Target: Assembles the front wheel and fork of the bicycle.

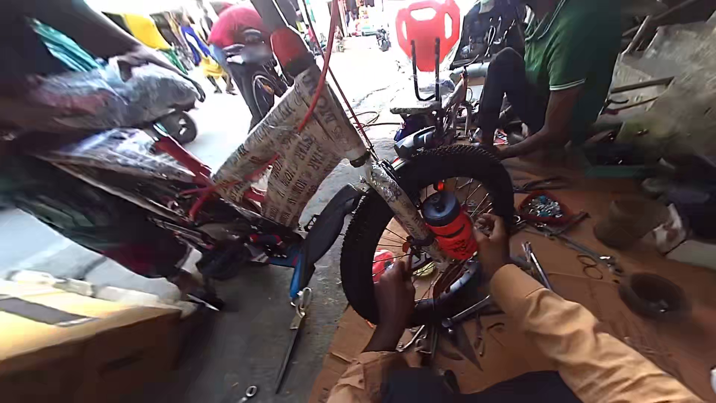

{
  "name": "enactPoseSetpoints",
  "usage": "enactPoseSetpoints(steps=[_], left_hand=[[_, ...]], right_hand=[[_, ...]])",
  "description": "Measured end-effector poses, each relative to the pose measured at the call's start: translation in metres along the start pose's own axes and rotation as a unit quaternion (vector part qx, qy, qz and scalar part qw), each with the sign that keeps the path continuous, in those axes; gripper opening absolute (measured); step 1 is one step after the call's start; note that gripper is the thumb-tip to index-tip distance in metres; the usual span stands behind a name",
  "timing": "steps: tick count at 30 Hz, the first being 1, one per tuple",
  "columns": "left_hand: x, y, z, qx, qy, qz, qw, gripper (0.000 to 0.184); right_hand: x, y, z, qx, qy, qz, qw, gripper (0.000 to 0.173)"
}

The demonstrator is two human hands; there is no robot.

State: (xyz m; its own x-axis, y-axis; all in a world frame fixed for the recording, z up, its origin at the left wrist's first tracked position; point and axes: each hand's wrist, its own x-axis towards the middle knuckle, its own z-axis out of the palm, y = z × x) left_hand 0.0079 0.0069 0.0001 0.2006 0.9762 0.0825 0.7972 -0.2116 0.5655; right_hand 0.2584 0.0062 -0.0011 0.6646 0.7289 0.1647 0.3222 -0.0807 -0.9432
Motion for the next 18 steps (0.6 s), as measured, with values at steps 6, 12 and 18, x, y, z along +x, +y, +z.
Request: enactPoseSetpoints(steps=[6,12,18], left_hand=[[0.000,0.005,-0.009,0.128,-0.117,-0.003,0.985,0.036],[-0.004,-0.011,-0.006,0.083,-0.053,0.050,0.994,0.042],[-0.020,-0.013,0.004,-0.078,0.048,0.041,0.995,0.050]], right_hand=[[-0.001,0.032,0.002,-0.078,-0.056,0.101,0.990,0.054],[-0.003,0.030,0.002,-0.099,-0.095,0.127,0.982,0.047],[-0.010,0.033,-0.002,-0.142,-0.087,0.174,0.971,0.056]])
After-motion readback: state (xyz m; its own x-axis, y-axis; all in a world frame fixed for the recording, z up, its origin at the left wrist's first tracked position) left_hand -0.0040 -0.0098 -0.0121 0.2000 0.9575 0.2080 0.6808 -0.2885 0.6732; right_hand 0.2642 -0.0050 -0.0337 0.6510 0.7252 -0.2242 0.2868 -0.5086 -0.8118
